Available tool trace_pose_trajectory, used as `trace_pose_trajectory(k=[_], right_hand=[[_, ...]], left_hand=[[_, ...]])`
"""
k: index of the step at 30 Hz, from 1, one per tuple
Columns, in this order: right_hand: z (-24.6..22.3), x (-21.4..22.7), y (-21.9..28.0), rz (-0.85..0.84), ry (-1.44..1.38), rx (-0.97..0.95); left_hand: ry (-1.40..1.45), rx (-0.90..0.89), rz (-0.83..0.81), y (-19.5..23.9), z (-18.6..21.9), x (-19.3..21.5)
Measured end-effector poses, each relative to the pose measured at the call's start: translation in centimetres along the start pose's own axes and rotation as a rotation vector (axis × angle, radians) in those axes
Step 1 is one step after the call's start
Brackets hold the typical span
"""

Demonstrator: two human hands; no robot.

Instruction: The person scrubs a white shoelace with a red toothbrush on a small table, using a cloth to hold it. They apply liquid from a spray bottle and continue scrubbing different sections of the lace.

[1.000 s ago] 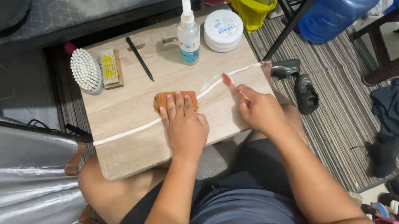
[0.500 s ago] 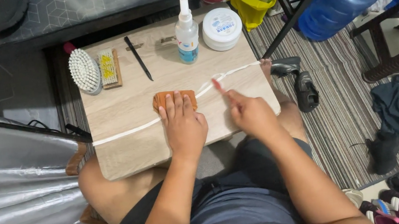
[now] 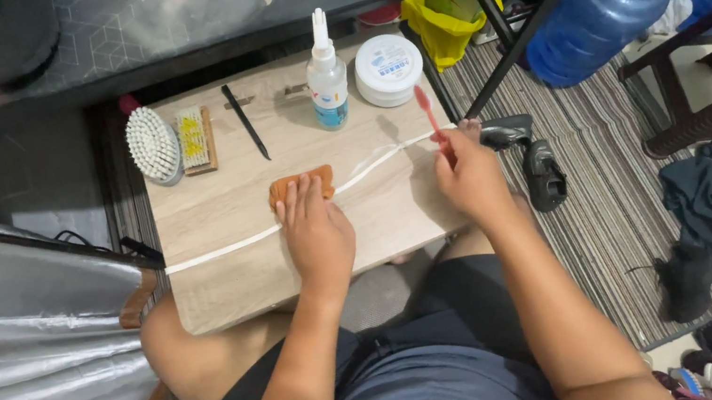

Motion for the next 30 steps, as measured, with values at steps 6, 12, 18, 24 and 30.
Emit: trace_pose_trajectory(k=[6,12,18,24,30], right_hand=[[1.3,-1.9,-1.8,-0.034,-0.011,0.0],[3.5,-4.1,-2.5,-0.01,0.084,-0.036],[4.7,-4.8,-2.8,0.023,0.151,0.017],[4.3,-5.3,-2.7,-0.003,0.222,-0.039],[2.3,-4.2,-2.4,-0.047,0.133,-0.067]], left_hand=[[-0.066,-0.281,0.072,-1.4,5.8,0.0],[-0.187,-0.375,-0.086,-3.3,8.8,-6.7],[-0.188,-0.362,-0.332,-3.8,7.0,-11.5],[-0.229,-0.276,-0.415,-3.2,6.2,-11.5],[-0.277,-0.25,-0.433,-2.6,5.4,-11.4]])
Point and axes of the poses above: each hand's wrist, its own y-axis away from the middle knuckle, its own x-axis out of the back of the hand, z = x × y, the point moved 10 cm from there along -y, towards the middle knuckle, and after that the axes turned 11 degrees about -z, right-handed, at the moved point
